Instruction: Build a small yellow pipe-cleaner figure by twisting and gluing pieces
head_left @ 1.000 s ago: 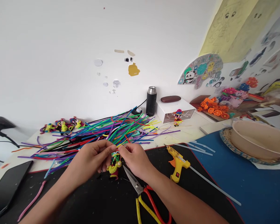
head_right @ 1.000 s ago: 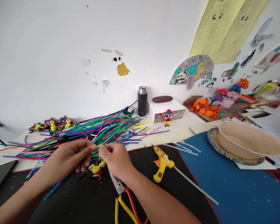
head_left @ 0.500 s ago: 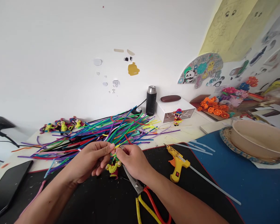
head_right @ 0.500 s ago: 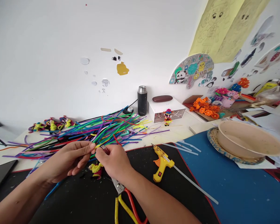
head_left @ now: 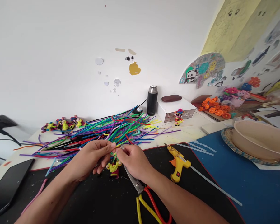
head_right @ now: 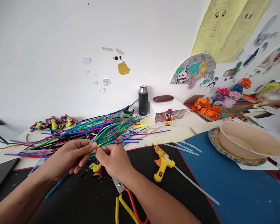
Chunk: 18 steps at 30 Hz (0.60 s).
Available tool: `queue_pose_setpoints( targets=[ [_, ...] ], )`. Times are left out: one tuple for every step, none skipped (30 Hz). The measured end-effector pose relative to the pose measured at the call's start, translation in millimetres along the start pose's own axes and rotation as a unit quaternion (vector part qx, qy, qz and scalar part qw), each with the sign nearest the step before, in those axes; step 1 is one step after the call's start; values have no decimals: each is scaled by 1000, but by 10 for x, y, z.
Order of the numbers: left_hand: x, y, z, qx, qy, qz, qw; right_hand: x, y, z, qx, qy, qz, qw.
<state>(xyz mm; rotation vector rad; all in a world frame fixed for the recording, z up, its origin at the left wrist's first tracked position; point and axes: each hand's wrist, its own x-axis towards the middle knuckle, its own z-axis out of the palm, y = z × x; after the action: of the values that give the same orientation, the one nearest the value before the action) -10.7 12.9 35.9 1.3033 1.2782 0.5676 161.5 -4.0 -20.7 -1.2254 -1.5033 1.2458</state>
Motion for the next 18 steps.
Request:
queue_pose_setpoints(
  targets=[
    [-1, 2, 0, 6, 2, 2, 1000, 0, -1, -2, -4, -5, 1, 1000],
    [-3, 5, 0, 15, 5, 5, 1000, 1, -3, -4, -7, -9, 2, 1000],
    [-6, 8, 0, 26, 7, 9, 1000, 2, -6, -8, -6, -11, 2, 1000],
    [-8, 11, -1, 38, 9, 14, 999, 3, -9, -11, -5, -10, 1, 1000],
    [-11, 15, -1, 49, 12, 20, 999, 4, -12, -15, -3, -8, 0, 1000],
    [-14, 19, -2, 59, 14, 25, 998, 5, -14, -19, -3, -7, 0, 1000],
    [-17, 22, -4, 68, 17, 30, 997, 7, -15, -21, -3, -8, 1, 1000],
    [-21, 26, -7, 75, 18, 33, 996, 7, -14, -23, -5, -10, 3, 1000],
    [-24, 30, -11, 80, 19, 36, 996, 8, -11, -23, -6, -15, 4, 1000],
    [-26, 33, -15, 81, 20, 39, 996, 8, -4, -22, -6, -22, 5, 1000],
    [-28, 36, -19, 80, 21, 41, 996, 8, 7, -20, -5, -29, 4, 1000],
    [-29, 38, -22, 75, 23, 45, 996, 9, 20, -18, -2, -33, 0, 999],
    [-29, 40, -26, 68, 26, 49, 996, 10, 34, -16, 4, -37, -4, 999],
    [-27, 41, -30, 60, 29, 53, 996, 12, 47, -14, 14, -42, -7, 999],
    [-23, 41, -34, 52, 33, 57, 996, 15, 58, -13, 30, -46, -7, 998],
    [-19, 40, -39, 45, 35, 61, 996, 21, 64, -14, 53, -48, -4, 997],
    [-14, 37, -44, 39, 37, 65, 996, 27, 64, -17, 79, -41, 4, 996],
    [-9, 34, -51, 36, 38, 69, 996, 35, 59, -21, 111, -33, 14, 993]
  ],
)
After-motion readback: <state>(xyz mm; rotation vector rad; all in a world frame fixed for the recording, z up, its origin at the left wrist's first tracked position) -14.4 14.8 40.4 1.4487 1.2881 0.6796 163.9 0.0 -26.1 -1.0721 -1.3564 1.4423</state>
